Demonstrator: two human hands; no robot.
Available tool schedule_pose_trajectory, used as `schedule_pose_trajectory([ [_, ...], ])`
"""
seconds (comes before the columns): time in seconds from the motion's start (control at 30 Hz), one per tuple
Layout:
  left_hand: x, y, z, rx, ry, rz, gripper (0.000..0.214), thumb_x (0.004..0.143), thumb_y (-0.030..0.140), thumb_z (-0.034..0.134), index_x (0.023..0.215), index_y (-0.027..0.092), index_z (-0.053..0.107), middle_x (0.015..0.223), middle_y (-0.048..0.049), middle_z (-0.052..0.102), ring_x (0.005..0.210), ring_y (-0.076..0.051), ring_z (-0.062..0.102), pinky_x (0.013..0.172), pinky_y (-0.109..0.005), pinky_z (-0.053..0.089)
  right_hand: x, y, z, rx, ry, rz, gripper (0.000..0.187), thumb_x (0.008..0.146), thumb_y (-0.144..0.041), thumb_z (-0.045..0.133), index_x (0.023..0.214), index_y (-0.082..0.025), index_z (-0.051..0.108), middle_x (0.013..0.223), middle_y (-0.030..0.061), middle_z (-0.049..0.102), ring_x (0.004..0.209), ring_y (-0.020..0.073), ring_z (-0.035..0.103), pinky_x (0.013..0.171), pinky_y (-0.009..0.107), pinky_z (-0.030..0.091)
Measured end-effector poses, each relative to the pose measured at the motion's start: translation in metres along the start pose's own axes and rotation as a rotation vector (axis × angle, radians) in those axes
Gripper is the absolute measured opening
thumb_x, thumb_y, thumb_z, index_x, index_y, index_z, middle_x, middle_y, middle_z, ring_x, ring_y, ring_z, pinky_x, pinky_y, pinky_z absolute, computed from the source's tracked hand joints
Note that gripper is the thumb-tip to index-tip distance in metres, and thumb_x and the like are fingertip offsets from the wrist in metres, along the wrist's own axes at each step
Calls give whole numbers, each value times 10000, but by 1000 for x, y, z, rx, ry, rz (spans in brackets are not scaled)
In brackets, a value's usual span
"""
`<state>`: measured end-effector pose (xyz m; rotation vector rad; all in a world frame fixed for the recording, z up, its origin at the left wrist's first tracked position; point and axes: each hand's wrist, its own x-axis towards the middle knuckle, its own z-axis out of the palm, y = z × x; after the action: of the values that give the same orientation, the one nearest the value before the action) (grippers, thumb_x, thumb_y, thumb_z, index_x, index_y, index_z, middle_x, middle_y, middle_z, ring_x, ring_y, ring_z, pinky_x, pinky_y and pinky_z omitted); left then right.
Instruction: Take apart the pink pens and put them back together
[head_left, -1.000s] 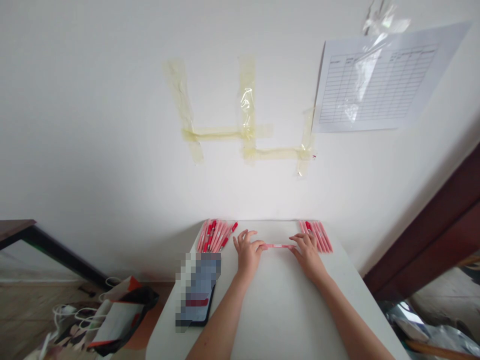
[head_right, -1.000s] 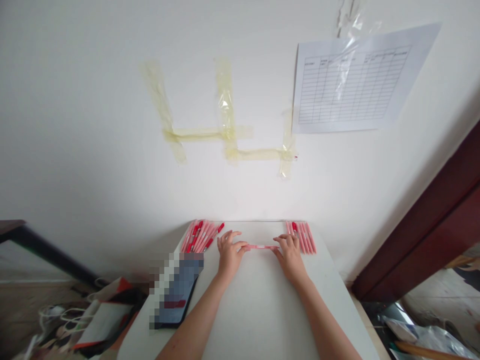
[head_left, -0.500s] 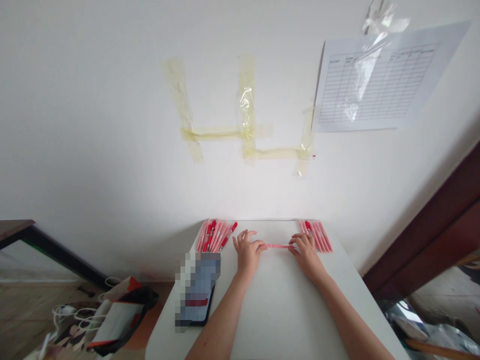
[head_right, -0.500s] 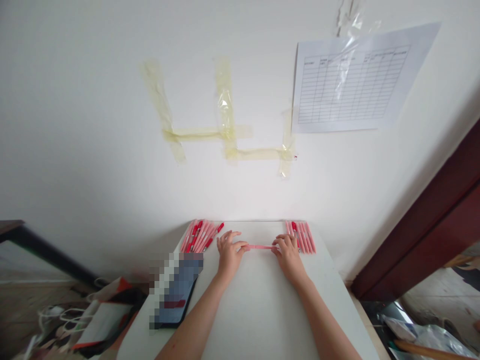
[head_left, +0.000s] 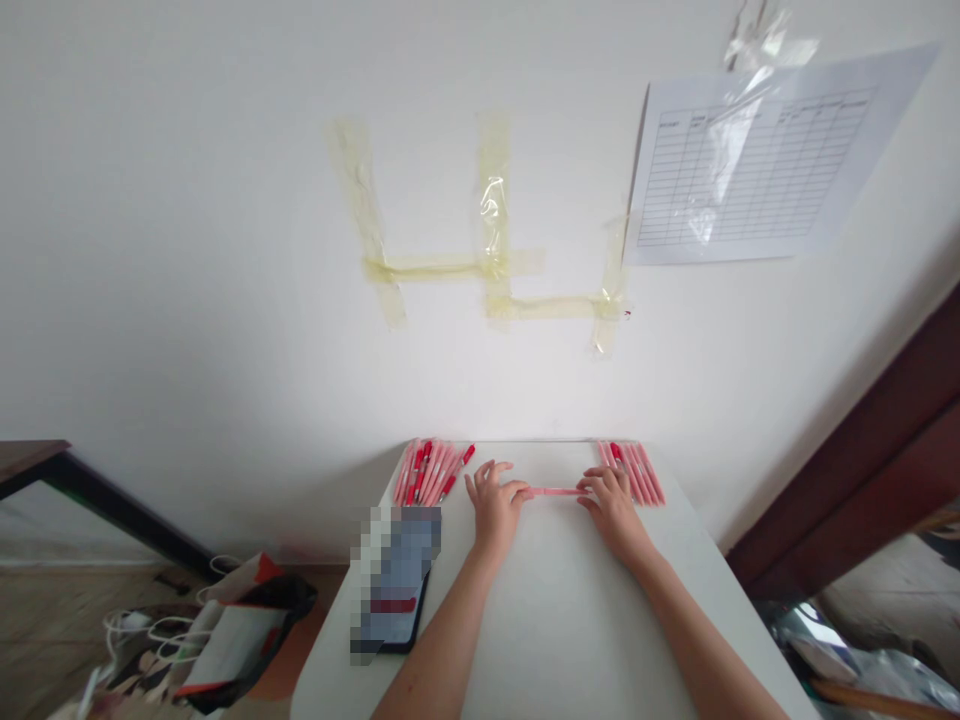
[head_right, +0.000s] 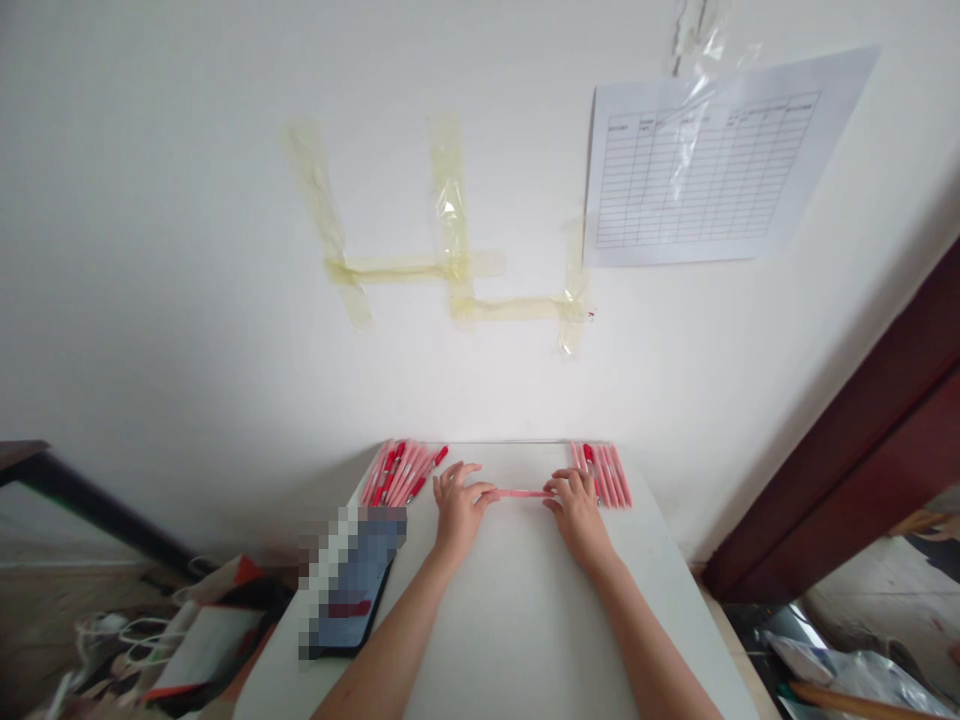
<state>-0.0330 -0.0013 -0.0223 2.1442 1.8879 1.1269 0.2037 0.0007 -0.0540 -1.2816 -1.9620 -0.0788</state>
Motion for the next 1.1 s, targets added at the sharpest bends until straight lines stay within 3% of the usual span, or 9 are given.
schedule_pose_trajectory([
  [0.1, 0, 1, -1, -3, -6, -9, 80, 804, 271, 750, 770, 333, 789, 1274, -13, 643, 1335, -300, 427, 1193, -690, 132, -1, 1, 0, 15, -13, -6, 128, 953, -315, 564, 1046, -249, 623, 1174, 94, 591, 1178, 295, 474, 1004, 510, 464],
  [0.27, 1, 2, -2, -2, -3, -12, 90, 816, 274, 738, 789, 342, 791, 1276, -13, 643, 1335, -297, 426, 1195, -685, 130, -1, -1, -1, -16, -5, -8, 298, 963, -408, 550, 1222, -269, 602, 1217, 105, 587, 1221, 312, 452, 1046, 561, 434],
  [0.43, 1, 1, -1, -5, -2, -8, 79, 816, 283, 739, 799, 338, 793, 1275, -19, 643, 1338, -299, 425, 1194, -686, 125, 0, -1, 0, -28, 15, -27, 233, 996, -366, 482, 973, -264, 690, 1204, 106, 596, 1229, 313, 452, 984, 539, 480],
  [0.5, 1, 0, -1, -7, -2, -10, 82, 820, 287, 736, 811, 346, 793, 1272, -14, 644, 1341, -297, 423, 1195, -687, 118, 1, 0, 1, -24, 22, -27, 220, 992, -365, 491, 960, -262, 683, 1192, 104, 602, 1215, 311, 463, 970, 534, 485],
  [0.67, 0, 0, -1, -5, 2, -9, 96, 824, 284, 732, 829, 360, 790, 1272, -4, 644, 1343, -298, 426, 1188, -696, 130, 0, 3, 1, -4, 21, -12, 166, 976, -368, 528, 1034, -260, 639, 1166, 89, 620, 1189, 300, 484, 1036, 567, 438],
  [0.83, 0, 0, -1, 2, 16, 5, 105, 828, 280, 726, 841, 363, 789, 1271, -5, 645, 1333, -299, 437, 1182, -701, 144, -1, 1, 1, 1, 0, -2, 322, 949, -399, 575, 1240, -261, 595, 1252, 103, 605, 1259, 315, 447, 1052, 561, 442],
  [1.0, 0, 1, -1, 4, 10, 1, 92, 821, 288, 735, 843, 357, 792, 1266, -14, 649, 1333, -308, 433, 1175, -710, 145, -1, -2, 0, 3, -10, -21, 187, 981, -348, 521, 987, -255, 683, 1260, 91, 603, 1290, 318, 420, 1020, 533, 474],
  [1.1, 0, 2, -2, 1, 5, -8, 86, 822, 287, 734, 831, 349, 793, 1261, -21, 650, 1330, -312, 431, 1168, -719, 146, 0, -1, -1, 20, 6, -27, 150, 965, -336, 553, 960, -251, 677, 1217, 90, 622, 1261, 313, 444, 1015, 539, 476],
])
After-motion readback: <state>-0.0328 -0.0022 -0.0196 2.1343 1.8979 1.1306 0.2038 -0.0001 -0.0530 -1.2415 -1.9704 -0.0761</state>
